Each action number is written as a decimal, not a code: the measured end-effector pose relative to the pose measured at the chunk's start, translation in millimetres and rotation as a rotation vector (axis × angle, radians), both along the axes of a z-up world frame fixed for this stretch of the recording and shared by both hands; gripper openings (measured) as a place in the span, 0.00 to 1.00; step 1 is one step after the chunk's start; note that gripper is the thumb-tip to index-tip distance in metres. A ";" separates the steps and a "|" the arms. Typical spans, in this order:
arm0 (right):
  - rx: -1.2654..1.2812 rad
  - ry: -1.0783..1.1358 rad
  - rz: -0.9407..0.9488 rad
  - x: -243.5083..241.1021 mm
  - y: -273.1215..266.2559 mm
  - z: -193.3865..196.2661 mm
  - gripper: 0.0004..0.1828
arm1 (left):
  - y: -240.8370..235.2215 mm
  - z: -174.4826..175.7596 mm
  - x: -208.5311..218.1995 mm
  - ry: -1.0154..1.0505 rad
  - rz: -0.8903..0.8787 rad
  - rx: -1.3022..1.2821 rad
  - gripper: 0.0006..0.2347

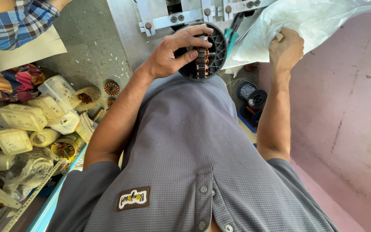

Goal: The person assembles a fan motor by inserting wires into the stator and securing them using a small tool.

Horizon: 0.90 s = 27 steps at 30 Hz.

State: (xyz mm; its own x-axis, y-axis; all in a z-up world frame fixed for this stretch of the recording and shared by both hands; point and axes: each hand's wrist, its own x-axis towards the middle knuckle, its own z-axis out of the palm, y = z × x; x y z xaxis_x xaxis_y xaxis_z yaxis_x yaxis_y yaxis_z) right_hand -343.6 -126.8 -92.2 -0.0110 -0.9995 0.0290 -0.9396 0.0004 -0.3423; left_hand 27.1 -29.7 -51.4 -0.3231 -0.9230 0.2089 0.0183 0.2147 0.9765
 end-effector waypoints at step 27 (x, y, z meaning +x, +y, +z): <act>-0.182 -0.656 0.612 128.3 86.1 147.8 0.11 | 20.8 91.2 -41.1 0.141 0.140 0.360 0.08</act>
